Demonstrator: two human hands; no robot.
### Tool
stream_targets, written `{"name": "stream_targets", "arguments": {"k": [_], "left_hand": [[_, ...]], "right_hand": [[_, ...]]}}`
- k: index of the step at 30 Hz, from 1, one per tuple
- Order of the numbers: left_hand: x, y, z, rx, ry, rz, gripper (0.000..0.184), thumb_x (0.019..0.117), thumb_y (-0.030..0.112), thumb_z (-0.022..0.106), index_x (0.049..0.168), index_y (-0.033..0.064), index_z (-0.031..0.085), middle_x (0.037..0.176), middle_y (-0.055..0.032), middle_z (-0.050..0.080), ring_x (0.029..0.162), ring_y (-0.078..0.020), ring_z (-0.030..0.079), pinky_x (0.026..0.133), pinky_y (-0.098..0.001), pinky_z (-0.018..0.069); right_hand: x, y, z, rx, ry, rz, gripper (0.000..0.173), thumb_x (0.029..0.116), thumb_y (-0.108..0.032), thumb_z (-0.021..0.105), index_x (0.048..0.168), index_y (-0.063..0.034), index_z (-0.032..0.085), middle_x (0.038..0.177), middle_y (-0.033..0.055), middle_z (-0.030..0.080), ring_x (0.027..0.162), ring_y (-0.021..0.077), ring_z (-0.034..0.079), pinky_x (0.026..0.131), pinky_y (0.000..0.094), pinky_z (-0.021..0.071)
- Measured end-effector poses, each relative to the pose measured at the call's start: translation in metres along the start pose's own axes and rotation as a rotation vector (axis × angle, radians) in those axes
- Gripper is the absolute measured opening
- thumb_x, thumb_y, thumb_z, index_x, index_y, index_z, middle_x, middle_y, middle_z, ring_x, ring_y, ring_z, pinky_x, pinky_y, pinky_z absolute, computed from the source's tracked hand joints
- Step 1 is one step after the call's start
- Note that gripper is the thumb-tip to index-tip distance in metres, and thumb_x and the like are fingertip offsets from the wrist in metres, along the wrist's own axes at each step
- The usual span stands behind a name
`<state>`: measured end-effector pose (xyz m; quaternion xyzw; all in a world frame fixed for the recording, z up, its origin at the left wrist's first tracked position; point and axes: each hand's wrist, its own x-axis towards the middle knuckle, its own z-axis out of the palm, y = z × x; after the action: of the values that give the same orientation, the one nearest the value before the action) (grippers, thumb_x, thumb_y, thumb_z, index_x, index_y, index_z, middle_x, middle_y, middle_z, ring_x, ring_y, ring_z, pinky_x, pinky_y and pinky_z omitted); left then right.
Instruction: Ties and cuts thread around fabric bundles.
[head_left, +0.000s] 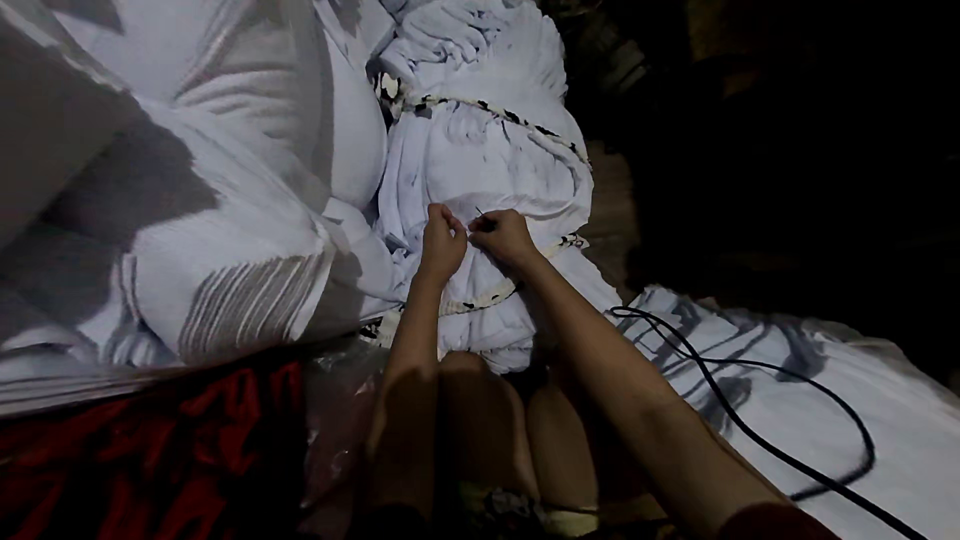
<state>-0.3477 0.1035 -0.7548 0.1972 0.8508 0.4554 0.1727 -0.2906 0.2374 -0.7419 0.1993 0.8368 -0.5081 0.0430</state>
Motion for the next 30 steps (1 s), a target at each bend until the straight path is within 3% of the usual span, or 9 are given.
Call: {"name": "stream_targets", "arguments": {"k": [3, 5, 8, 12, 15, 17, 22, 26, 30], "left_hand": [[-0.004, -0.004, -0.004, -0.023, 0.053, 0.05, 0.04, 0.0969, 0.001, 0.06, 0.132, -0.0099, 0.043, 0.105, -0.0228, 0.066, 0.087, -0.0285, 0.066, 0.08, -0.0428, 0.0543], [-0.01, -0.006, -0.015, 0.008, 0.055, 0.058, 0.038, 0.0975, 0.005, 0.064, 0.131, -0.0081, 0.051, 0.116, -0.0237, 0.066, 0.1, -0.0313, 0.068, 0.088, -0.045, 0.0557], [-0.021, -0.008, -0.019, 0.158, 0.001, 0.034, 0.025, 0.0991, 0.008, 0.064, 0.12, -0.006, 0.067, 0.123, -0.0264, 0.064, 0.119, -0.04, 0.06, 0.103, -0.0536, 0.0474], [-0.028, -0.026, 0.007, 0.148, 0.235, 0.125, 0.018, 0.0959, 0.005, 0.063, 0.109, -0.0037, 0.073, 0.114, -0.0246, 0.069, 0.111, -0.0421, 0.062, 0.1, -0.0564, 0.0461], [-0.026, -0.033, 0.013, 0.15, 0.256, 0.136, 0.019, 0.0956, 0.008, 0.064, 0.109, -0.0013, 0.074, 0.116, -0.0225, 0.068, 0.112, -0.0423, 0.06, 0.099, -0.0571, 0.0456], [-0.024, -0.035, 0.013, 0.155, 0.259, 0.152, 0.018, 0.0949, 0.01, 0.066, 0.106, -0.0012, 0.075, 0.117, -0.0218, 0.068, 0.114, -0.0429, 0.059, 0.099, -0.0576, 0.0454], [-0.019, -0.031, 0.005, 0.189, 0.192, 0.212, 0.019, 0.0957, 0.013, 0.067, 0.108, 0.0009, 0.075, 0.114, -0.0198, 0.07, 0.116, -0.0438, 0.058, 0.097, -0.0612, 0.0444], [-0.016, -0.024, 0.001, 0.243, 0.15, 0.182, 0.017, 0.0943, 0.012, 0.068, 0.104, -0.0001, 0.074, 0.113, -0.0202, 0.069, 0.116, -0.0446, 0.057, 0.098, -0.0624, 0.0438], [-0.016, -0.012, -0.006, 0.326, 0.117, 0.217, 0.016, 0.0934, 0.011, 0.07, 0.102, -0.0006, 0.075, 0.112, -0.0215, 0.07, 0.116, -0.0458, 0.058, 0.099, -0.0632, 0.0415]], "right_hand": [[-0.001, -0.005, 0.004, -0.06, 0.025, 0.011, 0.019, 0.0905, -0.014, 0.075, 0.104, -0.0011, 0.074, 0.099, 0.0162, 0.073, 0.094, 0.0318, 0.068, 0.085, 0.0566, 0.0529], [-0.006, -0.007, 0.007, -0.119, 0.04, -0.002, 0.021, 0.093, -0.015, 0.072, 0.11, -0.0023, 0.073, 0.107, 0.0176, 0.07, 0.1, 0.034, 0.067, 0.087, 0.0578, 0.0528], [-0.012, -0.007, 0.014, -0.247, 0.062, -0.125, 0.025, 0.0955, -0.013, 0.068, 0.118, -0.0019, 0.072, 0.122, 0.0201, 0.066, 0.108, 0.0375, 0.066, 0.089, 0.0587, 0.053], [-0.006, -0.025, 0.006, -0.561, -0.109, -0.211, 0.026, 0.1004, -0.018, 0.063, 0.117, 0.0009, 0.067, 0.122, 0.0216, 0.064, 0.104, 0.0405, 0.067, 0.085, 0.0594, 0.0531], [0.004, -0.036, -0.001, -0.741, -0.221, -0.23, 0.026, 0.1003, -0.019, 0.061, 0.116, 0.0001, 0.068, 0.119, 0.0203, 0.065, 0.104, 0.0395, 0.066, 0.085, 0.0592, 0.0526], [0.009, -0.043, -0.001, -0.787, -0.279, -0.188, 0.027, 0.1006, -0.019, 0.06, 0.119, 0.0006, 0.066, 0.124, 0.0207, 0.063, 0.107, 0.04, 0.066, 0.086, 0.0595, 0.0524], [0.024, -0.027, -0.004, -0.591, -0.255, -0.139, 0.03, 0.0994, -0.013, 0.061, 0.125, 0.0031, 0.063, 0.132, 0.0244, 0.06, 0.12, 0.042, 0.06, 0.097, 0.0619, 0.049], [0.035, -0.014, -0.011, -0.411, -0.246, -0.19, 0.023, 0.0967, -0.011, 0.066, 0.114, 0.0037, 0.069, 0.114, 0.0241, 0.068, 0.109, 0.0404, 0.065, 0.095, 0.0623, 0.0491], [0.013, -0.014, -0.018, -0.114, -0.04, -0.153, 0.021, 0.0962, -0.008, 0.066, 0.111, 0.0064, 0.068, 0.103, 0.0217, 0.07, 0.097, 0.0327, 0.068, 0.091, 0.0522, 0.0532]]}}
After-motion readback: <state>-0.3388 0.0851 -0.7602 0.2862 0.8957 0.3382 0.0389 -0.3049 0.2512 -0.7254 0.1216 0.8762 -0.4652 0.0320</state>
